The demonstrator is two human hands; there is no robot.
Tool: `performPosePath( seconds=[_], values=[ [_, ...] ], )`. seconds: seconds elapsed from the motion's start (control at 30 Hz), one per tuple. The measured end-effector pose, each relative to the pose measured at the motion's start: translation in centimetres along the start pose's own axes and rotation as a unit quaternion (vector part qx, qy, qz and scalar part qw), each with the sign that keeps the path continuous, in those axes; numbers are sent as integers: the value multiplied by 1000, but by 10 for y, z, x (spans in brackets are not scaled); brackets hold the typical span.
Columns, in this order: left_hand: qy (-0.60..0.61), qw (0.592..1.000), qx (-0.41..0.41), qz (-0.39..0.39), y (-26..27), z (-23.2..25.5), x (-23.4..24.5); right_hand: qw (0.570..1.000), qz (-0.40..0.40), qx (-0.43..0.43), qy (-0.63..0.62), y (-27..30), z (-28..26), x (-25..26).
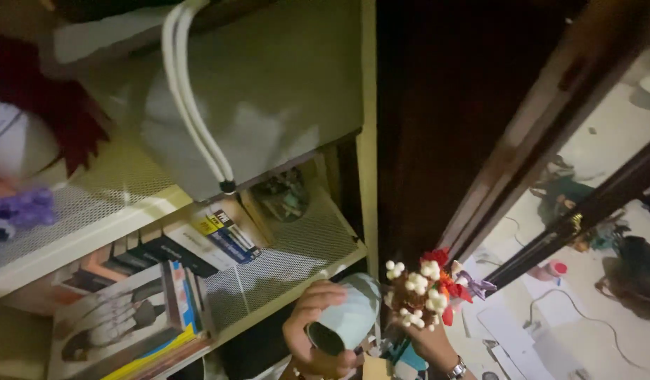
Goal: Arrange a bouquet of artificial and LEGO flowers on a shelf.
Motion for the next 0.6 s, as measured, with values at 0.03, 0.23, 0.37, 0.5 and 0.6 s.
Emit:
performPosePath(
  seconds=[0.03, 0.23, 0.37, 0.5, 0.6],
  values=[
    [5, 1000, 0, -4, 1, -2, -4, 1000, 3, -3, 4, -1, -2, 5],
    [58, 996, 35, 58, -1, -1, -5, 727, 23, -512, -457, 11, 18, 17],
    [79, 988, 100, 88, 1, -3, -3, 742, 24, -449, -497, 1, 1, 27],
    [102, 957, 199, 185, 32, -5, -4, 751, 24, -399, -525, -12, -24, 41],
    [90, 965, 162, 186, 54, -23, 9, 745, 20, -403, -531, 1, -68, 48]
  ],
)
Point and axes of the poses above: each hand's wrist, its own y-axis away from the middle knuckle, its own x-axis out of the back of the hand, z = x × y, the point moved 5 cm from there along -y, towards the middle knuckle, and after that the axes turned 5 degrees about z, right-handed, at the moved point
